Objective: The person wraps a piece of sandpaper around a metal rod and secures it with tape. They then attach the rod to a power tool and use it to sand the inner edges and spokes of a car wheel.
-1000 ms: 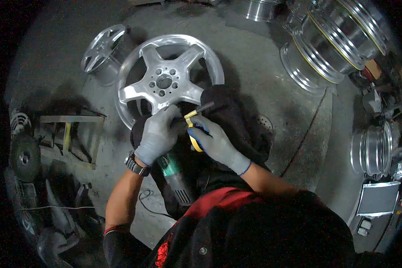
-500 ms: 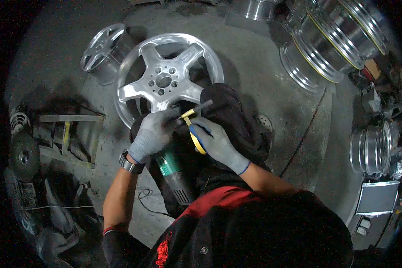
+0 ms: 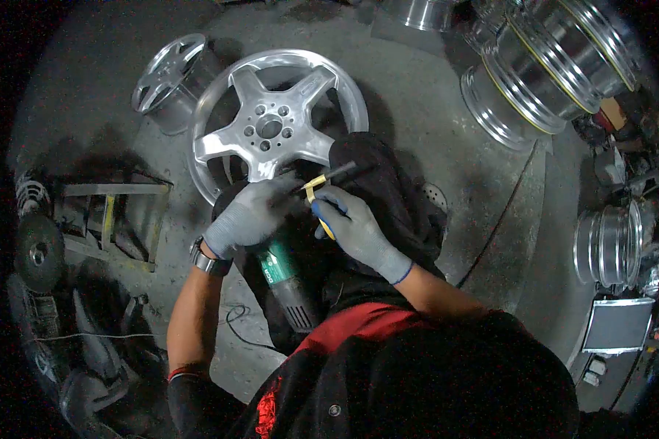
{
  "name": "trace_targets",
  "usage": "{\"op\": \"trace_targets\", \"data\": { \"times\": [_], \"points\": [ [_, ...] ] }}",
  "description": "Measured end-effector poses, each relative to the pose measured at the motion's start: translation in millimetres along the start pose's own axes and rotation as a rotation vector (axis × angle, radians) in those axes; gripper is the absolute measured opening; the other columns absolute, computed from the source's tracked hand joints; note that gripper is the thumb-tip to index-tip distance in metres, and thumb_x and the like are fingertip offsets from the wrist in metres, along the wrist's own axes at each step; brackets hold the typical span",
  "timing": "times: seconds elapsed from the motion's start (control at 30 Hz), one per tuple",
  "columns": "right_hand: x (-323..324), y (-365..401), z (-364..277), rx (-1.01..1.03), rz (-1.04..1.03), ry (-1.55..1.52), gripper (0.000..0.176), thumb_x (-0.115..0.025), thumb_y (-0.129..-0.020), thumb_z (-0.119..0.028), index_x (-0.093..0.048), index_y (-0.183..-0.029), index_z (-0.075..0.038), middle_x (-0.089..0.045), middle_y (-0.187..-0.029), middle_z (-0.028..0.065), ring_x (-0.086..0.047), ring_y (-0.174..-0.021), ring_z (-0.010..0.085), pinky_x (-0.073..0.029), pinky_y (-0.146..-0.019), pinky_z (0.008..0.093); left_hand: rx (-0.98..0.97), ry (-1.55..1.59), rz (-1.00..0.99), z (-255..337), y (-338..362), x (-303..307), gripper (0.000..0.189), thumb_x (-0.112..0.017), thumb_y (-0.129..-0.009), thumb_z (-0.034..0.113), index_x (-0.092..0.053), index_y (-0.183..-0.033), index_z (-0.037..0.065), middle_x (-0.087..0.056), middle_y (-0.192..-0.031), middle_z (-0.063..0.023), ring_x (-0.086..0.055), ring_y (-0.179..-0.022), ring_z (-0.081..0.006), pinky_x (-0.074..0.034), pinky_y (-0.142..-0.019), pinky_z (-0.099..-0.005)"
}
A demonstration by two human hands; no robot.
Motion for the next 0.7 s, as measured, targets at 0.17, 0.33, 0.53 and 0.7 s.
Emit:
{"op": "trace_targets", "data": {
  "times": [0.17, 0.33, 0.53, 0.7],
  "points": [
    [-1, -1, -5, 0.069, -0.022, 0.001, 0.026, -0.059, -0.107, -0.019, -0.062, -0.122, 0.001, -0.066, -0.097, 0.0065, -0.068, -0.077, 0.0134, -0.052, -0.071, 0.0268, 0.132, -0.119, -0.055, 14, -3, 1, 0.032, -0.072, -0.09, 0.016, -0.067, -0.12, 0.007, -0.072, -0.108, -0.0205, -0.071, -0.096, -0.0404, -0.057, -0.083, -0.0449],
    [-2, -4, -10, -0.017, -0.023, -0.045, 0.027, -0.06, -0.106, -0.019, -0.062, -0.123, 0.001, -0.066, -0.1, 0.0073, -0.068, -0.078, 0.014, -0.053, -0.073, 0.0281, 0.188, -0.245, 0.133, 30, -4, -7, 0.03, -0.075, -0.086, 0.014, -0.063, -0.113, 0.007, -0.069, -0.108, -0.0171, -0.07, -0.096, -0.0393, -0.056, -0.08, -0.0465],
    [2, -7, -5, 0.035, -0.035, -0.053, 0.027, -0.061, -0.105, -0.016, -0.063, -0.127, 0.0, -0.067, -0.106, 0.0066, -0.068, -0.076, 0.0127, -0.055, -0.07, 0.0277, 0.039, -0.023, 0.114, 19, 0, 0, 0.04, -0.075, -0.089, 0.019, -0.065, -0.125, 0.008, -0.07, -0.115, -0.0192, -0.07, -0.099, -0.039, -0.057, -0.082, -0.046],
    [6, -10, 6, 0.01, -0.019, -0.03, 0.029, -0.061, -0.105, -0.014, -0.062, -0.13, -0.001, -0.067, -0.108, 0.0061, -0.068, -0.078, 0.0121, -0.056, -0.069, 0.0274, 0.034, -0.119, -0.035, 14, -3, 6, 0.034, -0.073, -0.091, 0.022, -0.07, -0.121, 0.005, -0.073, -0.105, -0.0206, -0.071, -0.096, -0.0396, -0.057, -0.083, -0.0451]
  ]
}}
Point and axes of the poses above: each hand's wrist, its own y-axis away from the middle knuckle, its own x-axis out of the back of the hand, z = x × y, the point moved 1 cm from there along -y, towards the middle knuckle
